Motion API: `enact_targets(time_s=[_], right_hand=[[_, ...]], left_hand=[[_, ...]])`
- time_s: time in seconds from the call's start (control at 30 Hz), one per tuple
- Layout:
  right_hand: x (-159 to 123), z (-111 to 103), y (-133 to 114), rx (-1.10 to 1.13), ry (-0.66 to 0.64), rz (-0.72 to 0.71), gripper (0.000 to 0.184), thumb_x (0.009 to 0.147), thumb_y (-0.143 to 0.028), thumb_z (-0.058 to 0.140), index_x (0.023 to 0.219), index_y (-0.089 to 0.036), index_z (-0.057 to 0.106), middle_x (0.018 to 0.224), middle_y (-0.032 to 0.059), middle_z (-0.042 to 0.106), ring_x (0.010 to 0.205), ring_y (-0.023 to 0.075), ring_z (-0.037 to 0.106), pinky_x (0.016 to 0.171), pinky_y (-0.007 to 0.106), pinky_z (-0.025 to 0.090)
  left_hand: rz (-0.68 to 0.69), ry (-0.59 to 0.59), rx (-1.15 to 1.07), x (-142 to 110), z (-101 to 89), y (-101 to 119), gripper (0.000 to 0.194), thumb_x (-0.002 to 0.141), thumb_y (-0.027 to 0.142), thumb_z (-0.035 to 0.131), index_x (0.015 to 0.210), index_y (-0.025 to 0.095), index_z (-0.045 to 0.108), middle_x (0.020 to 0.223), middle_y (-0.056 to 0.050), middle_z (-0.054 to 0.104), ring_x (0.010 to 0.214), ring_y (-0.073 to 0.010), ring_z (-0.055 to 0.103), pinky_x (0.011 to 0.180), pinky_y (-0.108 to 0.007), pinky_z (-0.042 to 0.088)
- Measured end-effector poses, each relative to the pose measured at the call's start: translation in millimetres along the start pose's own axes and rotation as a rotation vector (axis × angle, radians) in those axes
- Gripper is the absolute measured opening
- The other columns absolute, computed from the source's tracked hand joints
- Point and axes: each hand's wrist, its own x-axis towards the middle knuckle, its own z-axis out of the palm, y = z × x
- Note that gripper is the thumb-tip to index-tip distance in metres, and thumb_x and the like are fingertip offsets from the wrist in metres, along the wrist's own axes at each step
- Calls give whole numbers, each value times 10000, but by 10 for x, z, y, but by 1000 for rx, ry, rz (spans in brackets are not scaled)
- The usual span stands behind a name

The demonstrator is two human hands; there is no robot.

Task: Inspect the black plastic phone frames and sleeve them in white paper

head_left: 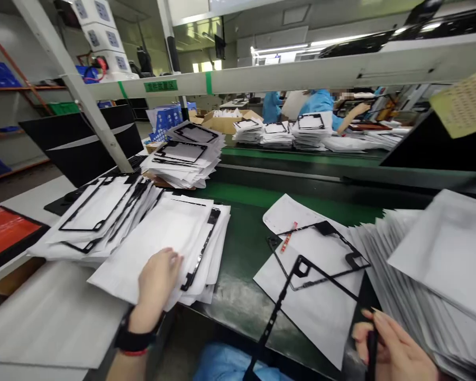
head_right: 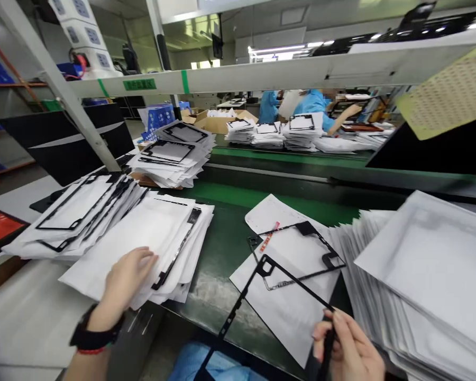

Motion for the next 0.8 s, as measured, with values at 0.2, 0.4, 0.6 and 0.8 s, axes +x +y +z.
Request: enact_targets(time_s=[0.2, 0.4, 0.6, 0.8], right_hand=[[-115, -17, -47, 39, -3, -13, 553, 573, -566, 920, 840, -149, 673, 517, 10, 638, 345, 121, 516, 353, 211, 420], [-221, -112, -88, 39, -19, -80, 521, 660, -579, 871, 858, -149, 655, 518, 13, 642, 340, 127, 527, 346, 209, 418], [-240, -64, -139, 46, -35, -98, 528, 660, -598, 860, 841, -150, 648, 506, 18, 636, 333, 145, 534, 322, 222, 409], [-53, 240, -139, -10, -60, -161, 578, 662, -684, 804, 826, -162, 618, 551, 33, 670, 379, 162, 580, 365, 256, 487]], left_hand=[[-24, -62, 42, 222, -74, -161, 372, 861, 458, 473, 919, 203, 738, 1063, -178, 769, 1005, -425, 711, 803, -490, 539], [73, -118, -139, 340, 18, -182, 259, 760, 444, 558, 750, 243, 723, 977, -88, 809, 964, -349, 737, 814, -395, 541], [-22, 98, -245, 260, -338, -155, 204, 762, 432, 618, 722, 248, 698, 840, -67, 794, 828, -356, 736, 694, -410, 544], [547, 306, -441, -349, -511, 706, 169, 925, 366, 558, 849, 230, 622, 1209, -95, 727, 1050, -276, 709, 902, -386, 559]])
